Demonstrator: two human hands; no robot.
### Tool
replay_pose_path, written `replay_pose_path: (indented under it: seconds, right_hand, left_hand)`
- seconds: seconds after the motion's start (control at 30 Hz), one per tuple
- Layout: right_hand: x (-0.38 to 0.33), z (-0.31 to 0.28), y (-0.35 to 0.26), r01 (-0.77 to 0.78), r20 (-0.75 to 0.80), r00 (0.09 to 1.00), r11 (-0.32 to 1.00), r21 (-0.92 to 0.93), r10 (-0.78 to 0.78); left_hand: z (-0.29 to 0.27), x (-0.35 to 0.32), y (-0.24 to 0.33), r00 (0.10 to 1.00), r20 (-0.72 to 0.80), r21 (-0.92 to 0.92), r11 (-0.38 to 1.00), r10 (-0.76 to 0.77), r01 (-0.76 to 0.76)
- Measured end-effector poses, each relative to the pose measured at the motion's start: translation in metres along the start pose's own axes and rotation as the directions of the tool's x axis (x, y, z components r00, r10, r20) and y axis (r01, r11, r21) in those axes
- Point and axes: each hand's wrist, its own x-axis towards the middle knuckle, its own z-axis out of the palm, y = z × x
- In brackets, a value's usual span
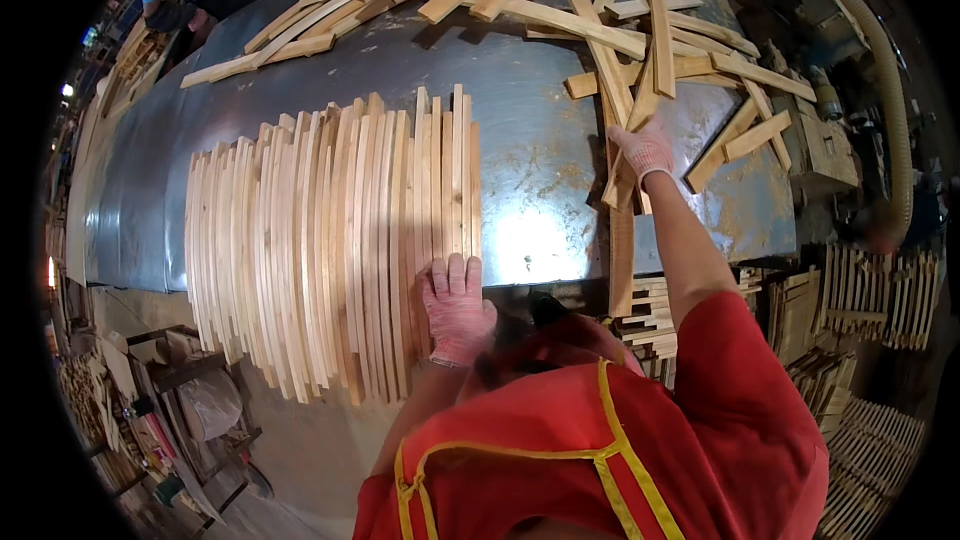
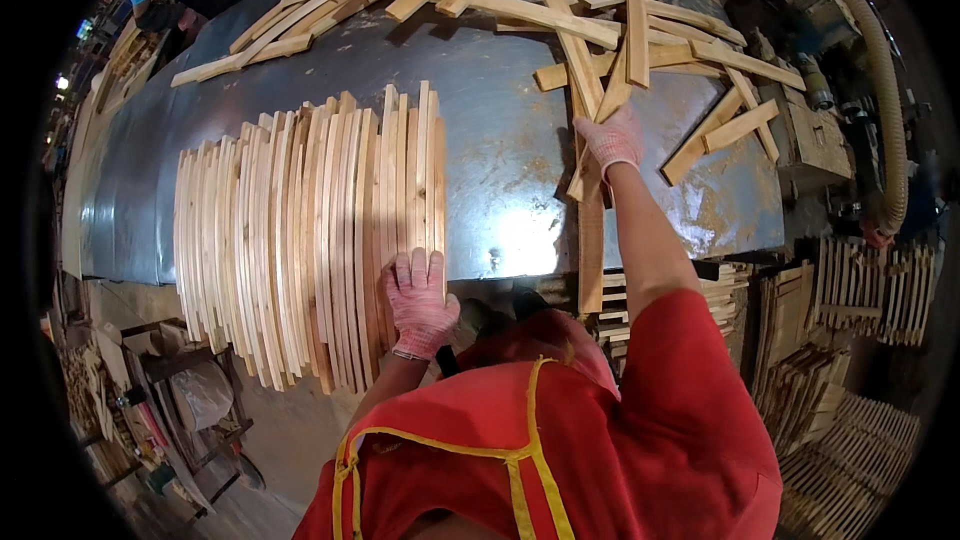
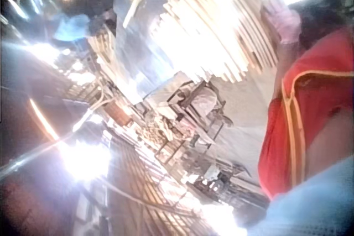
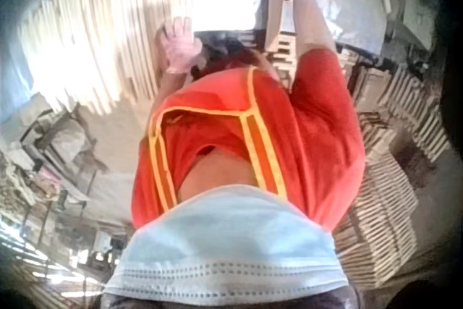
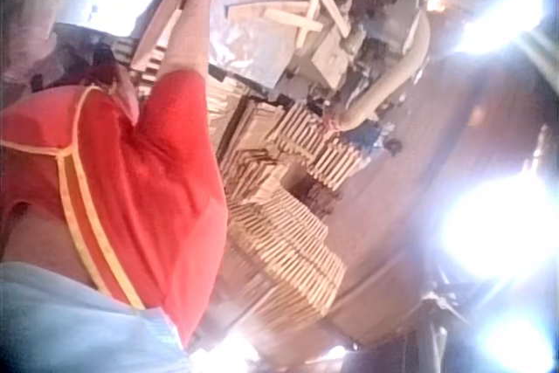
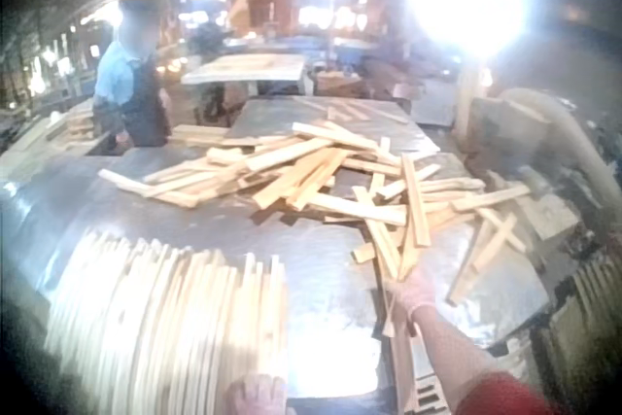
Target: The person sorts thin wooden strips on a metal table, picking them up one by one from a disorganized pile and placing them into a neat stack. The person repeatedly moves strips from the right side of the table to the left, aligning them into a growing pile.
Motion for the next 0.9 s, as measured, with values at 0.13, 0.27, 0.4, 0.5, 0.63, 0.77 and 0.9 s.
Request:
replay_pose_path:
  seconds: [0.13,0.27,0.4,0.5,0.63,0.77,0.9]
  right_hand:
    - [0.022,-0.012,0.001,-0.114,0.192,0.977,0.987,0.109,0.092]
    - [-0.018,-0.052,0.021,0.031,0.28,0.951,0.94,0.34,-0.133]
    - [-0.145,-0.047,0.023,-0.323,0.578,0.809,0.739,0.591,-0.108]
    - [-0.226,0.026,0.052,-0.424,0.683,0.706,0.661,0.619,-0.188]
    - [-0.238,0.049,-0.008,-0.011,0.784,0.538,0.928,0.372,-0.308]
    - [-0.191,0.064,-0.052,0.688,0.976,-0.013,0.706,0.168,-0.219]
    - [-0.083,0.06,-0.088,0.735,0.933,-0.057,0.618,0.281,-0.356]
  left_hand:
    - [0.019,-0.002,-0.007,0.987,-0.156,0.032,0.999,0.047,-0.043]
    - [0.013,-0.006,-0.003,0.993,-0.121,-0.001,1.0,0.01,-0.011]
    - [0.011,-0.009,-0.003,0.995,-0.096,-0.032,0.999,0.005,-0.008]
    - [-0.001,-0.004,-0.008,0.994,-0.079,-0.095,0.992,0.07,-0.077]
    - [0.01,-0.003,-0.021,1.0,-0.017,-0.216,0.976,0.009,-0.012]
    - [0.02,0.006,-0.002,0.984,-0.174,-0.116,0.991,0.047,-0.068]
    - [0.008,0.009,0.009,0.995,-0.073,0.005,0.997,0.071,-0.071]
